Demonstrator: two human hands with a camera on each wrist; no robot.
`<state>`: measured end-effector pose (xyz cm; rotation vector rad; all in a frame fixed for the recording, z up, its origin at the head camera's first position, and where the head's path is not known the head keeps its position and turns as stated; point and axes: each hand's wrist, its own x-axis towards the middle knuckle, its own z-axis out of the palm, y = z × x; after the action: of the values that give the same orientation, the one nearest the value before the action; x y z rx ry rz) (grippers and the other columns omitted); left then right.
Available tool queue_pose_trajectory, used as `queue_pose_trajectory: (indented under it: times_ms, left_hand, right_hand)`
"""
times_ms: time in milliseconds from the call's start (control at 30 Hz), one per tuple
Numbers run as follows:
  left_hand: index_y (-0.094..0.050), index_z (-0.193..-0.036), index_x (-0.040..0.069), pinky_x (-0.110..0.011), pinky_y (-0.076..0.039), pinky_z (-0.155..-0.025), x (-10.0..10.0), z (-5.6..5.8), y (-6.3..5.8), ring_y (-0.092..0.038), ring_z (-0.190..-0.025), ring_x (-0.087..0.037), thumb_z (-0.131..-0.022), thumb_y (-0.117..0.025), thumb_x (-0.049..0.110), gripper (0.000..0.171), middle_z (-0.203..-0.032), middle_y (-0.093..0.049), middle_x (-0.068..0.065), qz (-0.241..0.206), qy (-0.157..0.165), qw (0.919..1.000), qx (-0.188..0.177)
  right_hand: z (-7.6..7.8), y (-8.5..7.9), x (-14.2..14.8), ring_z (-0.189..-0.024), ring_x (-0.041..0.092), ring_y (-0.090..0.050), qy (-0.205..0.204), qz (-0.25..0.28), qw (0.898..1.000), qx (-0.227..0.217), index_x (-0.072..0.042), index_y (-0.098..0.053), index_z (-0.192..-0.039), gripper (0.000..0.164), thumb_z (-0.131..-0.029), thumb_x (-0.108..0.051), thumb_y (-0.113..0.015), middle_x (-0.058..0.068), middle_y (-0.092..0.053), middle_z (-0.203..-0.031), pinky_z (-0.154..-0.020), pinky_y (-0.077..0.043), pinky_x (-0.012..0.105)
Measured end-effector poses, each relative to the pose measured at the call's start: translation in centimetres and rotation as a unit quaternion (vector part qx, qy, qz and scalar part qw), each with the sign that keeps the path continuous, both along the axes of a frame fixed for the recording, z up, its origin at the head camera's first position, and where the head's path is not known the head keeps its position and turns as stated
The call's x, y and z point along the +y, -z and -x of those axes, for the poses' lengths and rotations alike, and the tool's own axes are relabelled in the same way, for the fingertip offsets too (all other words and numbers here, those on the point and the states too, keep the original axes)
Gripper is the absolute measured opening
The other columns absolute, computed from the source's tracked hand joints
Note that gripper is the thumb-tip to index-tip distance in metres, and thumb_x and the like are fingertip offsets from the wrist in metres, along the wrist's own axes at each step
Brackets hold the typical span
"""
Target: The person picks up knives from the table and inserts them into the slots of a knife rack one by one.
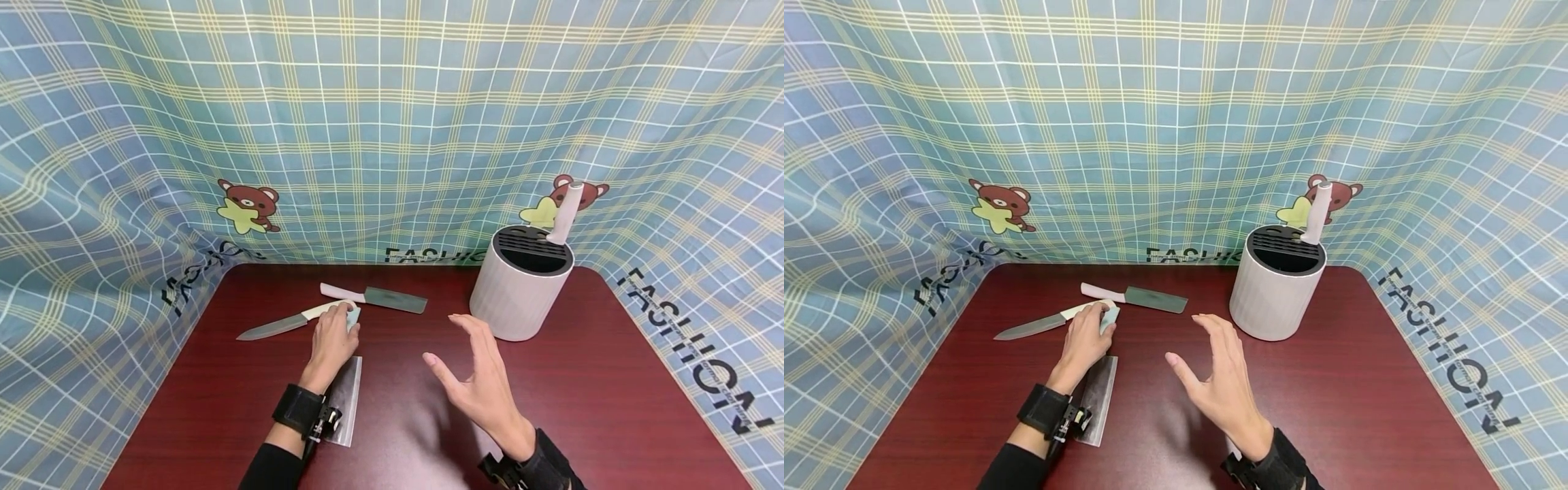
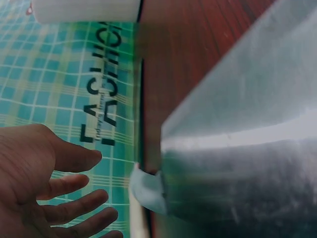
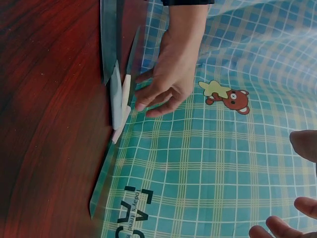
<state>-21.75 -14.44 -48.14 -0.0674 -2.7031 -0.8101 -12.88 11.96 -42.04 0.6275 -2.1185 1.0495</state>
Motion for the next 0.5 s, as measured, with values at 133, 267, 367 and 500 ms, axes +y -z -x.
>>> queue_pose_trajectory:
  times_ms: [133, 267, 367, 500]
  left_hand:
    - [-0.063, -0.122, 0.002, -0.052, -0.054, -0.083, -0.5, 0.5, 0.6, -0.063, -0.098, -0.04, -0.088, -0.075, 0.013, 0.037, -0.107, -0.067, -0.019, 0.022, -0.01, 0.9997, -0.01]
    - [-0.063, -0.12, 0.001, -0.054, -0.054, -0.082, -0.7, 0.7, 1.2, -0.063, -0.099, -0.042, -0.088, -0.075, 0.014, 0.036, -0.108, -0.067, -0.021, 0.033, -0.018, 0.9991, -0.022]
    - [-0.063, -0.119, 0.0, -0.056, -0.055, -0.08, -0.9, 0.8, 1.5, -0.064, -0.099, -0.043, -0.088, -0.077, 0.014, 0.037, -0.106, -0.066, -0.022, 0.034, -0.024, 0.9988, -0.026]
    - [-0.064, -0.119, -0.001, -0.056, -0.055, -0.077, -1.0, 0.9, 1.9, -0.065, -0.098, -0.044, -0.087, -0.078, 0.016, 0.039, -0.105, -0.066, -0.022, 0.035, -0.024, 0.9987, -0.027]
  right_hand:
    - [0.0, 0.0, 0.0, -0.125, 0.025, -0.054, 0.003, -0.003, 1.0, -0.003, -0.005, -0.055, -0.138, 0.068, -0.081, -0.028, -0.085, 0.012, -0.06, -0.132, -0.111, -0.034, 0.018]
    - [-0.1, 0.0, 0.1, -0.125, 0.025, -0.054, 0.003, -0.005, 1.0, -0.006, -0.005, -0.055, -0.138, 0.069, -0.08, -0.025, -0.085, 0.011, -0.06, -0.133, -0.111, -0.034, 0.018]
    - [-0.2, 0.0, 0.1, -0.125, 0.025, -0.054, 0.003, -0.007, 1.0, -0.009, -0.004, -0.055, -0.138, 0.07, -0.078, -0.023, -0.086, 0.011, -0.06, -0.133, -0.111, -0.033, 0.017]
    - [-0.2, 0.0, 0.1, -0.125, 0.025, -0.054, 0.003, -0.007, 1.0, -0.008, -0.005, -0.055, -0.138, 0.071, -0.077, -0.021, -0.087, 0.011, -0.06, -0.133, -0.111, -0.033, 0.017]
